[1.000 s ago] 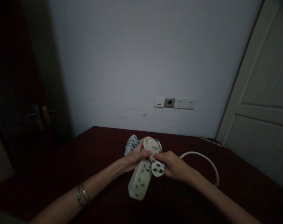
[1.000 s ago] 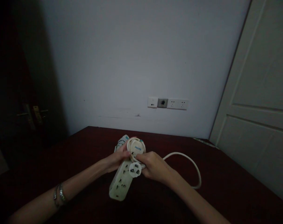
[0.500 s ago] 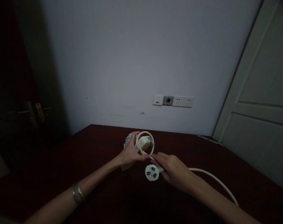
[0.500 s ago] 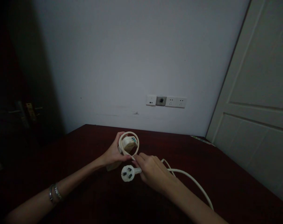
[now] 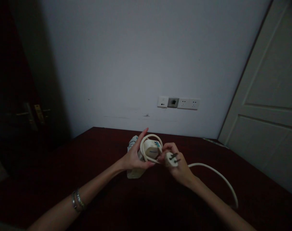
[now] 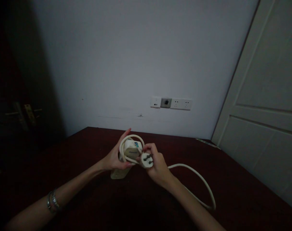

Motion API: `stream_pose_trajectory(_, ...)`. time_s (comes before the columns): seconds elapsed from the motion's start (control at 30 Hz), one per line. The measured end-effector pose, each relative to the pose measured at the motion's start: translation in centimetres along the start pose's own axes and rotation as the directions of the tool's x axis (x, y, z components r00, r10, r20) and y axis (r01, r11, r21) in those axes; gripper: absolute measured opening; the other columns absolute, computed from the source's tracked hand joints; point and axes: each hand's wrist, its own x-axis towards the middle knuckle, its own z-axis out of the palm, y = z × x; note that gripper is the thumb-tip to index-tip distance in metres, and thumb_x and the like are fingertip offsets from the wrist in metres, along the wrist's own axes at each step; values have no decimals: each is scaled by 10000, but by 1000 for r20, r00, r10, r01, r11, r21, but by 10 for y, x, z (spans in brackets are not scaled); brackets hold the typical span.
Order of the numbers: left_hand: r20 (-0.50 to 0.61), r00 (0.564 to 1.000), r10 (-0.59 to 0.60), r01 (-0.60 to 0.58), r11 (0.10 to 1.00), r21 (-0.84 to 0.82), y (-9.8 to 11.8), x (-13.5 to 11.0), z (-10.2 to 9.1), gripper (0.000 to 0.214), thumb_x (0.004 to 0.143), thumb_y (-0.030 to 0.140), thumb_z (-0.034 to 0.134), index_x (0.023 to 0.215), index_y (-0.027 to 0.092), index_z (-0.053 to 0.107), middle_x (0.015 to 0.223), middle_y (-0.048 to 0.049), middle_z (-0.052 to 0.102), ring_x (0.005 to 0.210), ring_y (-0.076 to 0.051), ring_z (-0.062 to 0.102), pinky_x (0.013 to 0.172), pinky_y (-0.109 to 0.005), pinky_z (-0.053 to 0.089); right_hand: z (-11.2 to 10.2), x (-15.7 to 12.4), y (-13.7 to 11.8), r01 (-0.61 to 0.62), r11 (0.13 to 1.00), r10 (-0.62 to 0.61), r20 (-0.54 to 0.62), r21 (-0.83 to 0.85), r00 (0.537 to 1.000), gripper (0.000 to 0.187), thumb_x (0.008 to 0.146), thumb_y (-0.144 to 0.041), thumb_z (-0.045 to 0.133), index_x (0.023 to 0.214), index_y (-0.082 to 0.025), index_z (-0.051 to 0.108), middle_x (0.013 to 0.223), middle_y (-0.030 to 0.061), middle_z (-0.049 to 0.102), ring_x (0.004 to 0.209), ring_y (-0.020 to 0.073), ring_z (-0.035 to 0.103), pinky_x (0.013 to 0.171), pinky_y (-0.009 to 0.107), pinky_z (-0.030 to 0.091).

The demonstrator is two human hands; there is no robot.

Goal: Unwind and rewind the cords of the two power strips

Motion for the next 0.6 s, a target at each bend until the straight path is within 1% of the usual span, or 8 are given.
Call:
stream_pose_trajectory(0.03,-8,1000,16,-16,1000,-4,0,0,3,1077,584,196,743,1411,273,56,1258,-113,458,1133,-266,476,974,-408,356,0,2,-1,-29,998,31,-37,56,999,279,819,-325,533,1010,-220,359,664,-37,513,560,111,486,528,221,376)
stream_pose_trajectory(0.1,-58,996,66,-65,998,12,-2,0,8,1048,577,203,747,1398,273,99,1253,-107,460,1128,-264,476,971,-399,360,-1,4,-2,-77,986,89,-79,150,993,342,841,-400,504,1096,-219,365,658,-38,498,557,108,469,518,221,376)
stream_pose_trajectory(0.23,-184,971,152,-144,988,53,-14,4,17,925,534,266,776,1297,262,254,1206,-95,480,1116,-269,473,967,-410,355,-6,12,4,-212,938,224,-12,275,975,487,836,-513,456,1203,-196,399,531,-63,457,386,79,371,373,201,282)
stream_pose_trajectory(0.3,-213,963,166,-159,986,52,-22,6,20,891,519,297,788,1246,264,274,1174,-90,491,1091,-265,487,945,-409,369,-7,18,9,-289,908,288,50,302,956,545,806,-563,459,1167,-155,456,450,-76,439,306,68,324,319,195,232)
stream_pose_trajectory(0.4,-259,951,170,-167,985,34,-32,7,20,885,494,334,805,1195,270,269,1137,-76,499,1044,-250,509,903,-386,392,-6,26,15,-370,873,348,127,318,929,596,753,-595,501,1120,-125,500,436,-50,508,286,76,365,290,183,237)
stream_pose_trajectory(0.5,-309,935,173,-167,985,45,-42,7,17,872,469,342,816,1140,269,264,1109,-61,500,1024,-235,513,899,-365,388,-3,30,22,-411,863,373,178,293,910,553,784,-584,459,1095,-131,519,396,-44,526,258,69,342,281,168,234)
stream_pose_trajectory(0.53,-314,933,174,-165,985,54,-45,7,15,871,461,339,819,1124,266,259,1105,-59,497,1024,-233,513,906,-362,382,-1,31,25,-426,862,386,190,273,903,525,795,-580,444,1046,-129,539,376,-44,519,243,62,319,276,164,225)
stream_pose_trajectory(0.6,-305,938,163,-151,986,64,-51,4,12,880,453,325,823,1108,264,238,1104,-63,490,1024,-231,517,908,-360,380,1,32,31,-463,855,422,207,233,883,481,801,-581,426,852,-125,571,348,-34,504,225,51,290,264,161,212)
